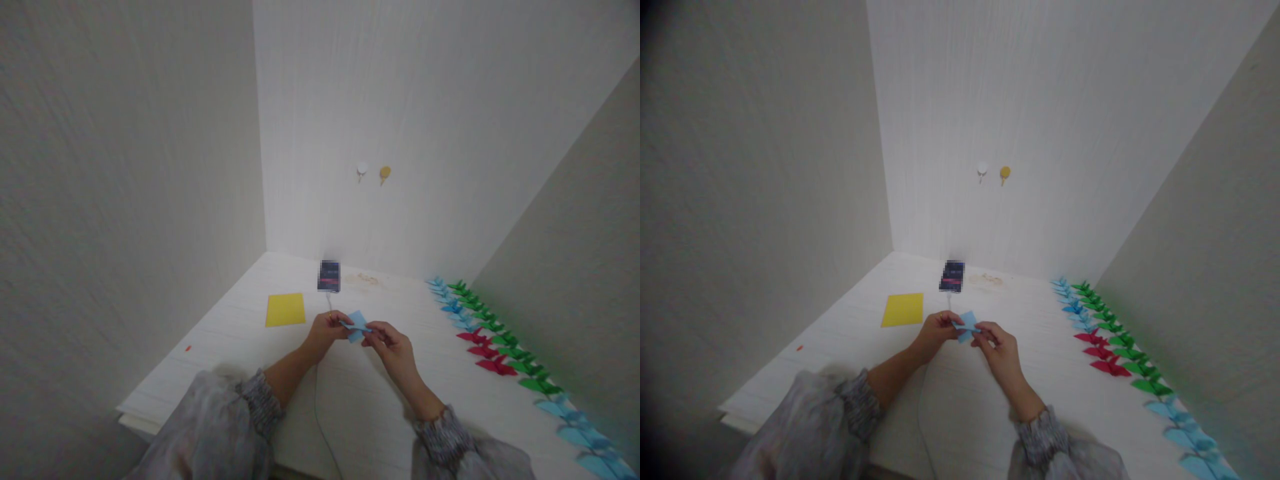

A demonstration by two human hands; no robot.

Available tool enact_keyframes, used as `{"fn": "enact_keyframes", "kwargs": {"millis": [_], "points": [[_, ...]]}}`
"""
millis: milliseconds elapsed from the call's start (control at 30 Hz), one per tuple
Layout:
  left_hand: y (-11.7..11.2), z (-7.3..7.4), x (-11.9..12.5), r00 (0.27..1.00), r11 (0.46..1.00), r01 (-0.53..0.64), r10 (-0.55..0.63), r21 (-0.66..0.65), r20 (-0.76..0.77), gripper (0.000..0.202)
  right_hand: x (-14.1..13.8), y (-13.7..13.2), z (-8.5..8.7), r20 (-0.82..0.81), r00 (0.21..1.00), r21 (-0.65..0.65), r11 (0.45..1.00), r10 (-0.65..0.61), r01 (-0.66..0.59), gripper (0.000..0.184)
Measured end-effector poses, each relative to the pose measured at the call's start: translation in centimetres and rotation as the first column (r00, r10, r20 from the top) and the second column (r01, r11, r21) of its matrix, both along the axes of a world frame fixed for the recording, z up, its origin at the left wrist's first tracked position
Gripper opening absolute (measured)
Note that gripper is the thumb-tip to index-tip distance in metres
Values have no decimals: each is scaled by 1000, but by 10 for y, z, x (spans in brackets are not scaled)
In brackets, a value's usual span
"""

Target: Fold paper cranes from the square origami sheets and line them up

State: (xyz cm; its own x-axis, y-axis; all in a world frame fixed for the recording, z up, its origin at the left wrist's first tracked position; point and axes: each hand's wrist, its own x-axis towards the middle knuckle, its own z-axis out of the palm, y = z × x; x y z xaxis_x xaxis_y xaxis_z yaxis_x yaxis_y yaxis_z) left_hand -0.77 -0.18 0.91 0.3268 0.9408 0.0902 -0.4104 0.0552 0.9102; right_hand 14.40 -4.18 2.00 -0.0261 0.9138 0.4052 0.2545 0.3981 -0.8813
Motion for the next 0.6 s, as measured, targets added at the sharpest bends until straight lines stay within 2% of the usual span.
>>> {"fn": "enact_keyframes", "kwargs": {"millis": [133,300,600], "points": [[0,-2,1,1000,1000,11,-11,-24,19,24,-2,-1,2,-129,992,5,1000,-3,4,17],[0,-1,1,999,999,26,-25,-43,33,24,0,-4,9,20,1000,26,999,-23,22,11],[0,0,1,998,997,41,-37,-67,47,24,2,-6,17,106,994,98,995,-6,-4,12]]}}
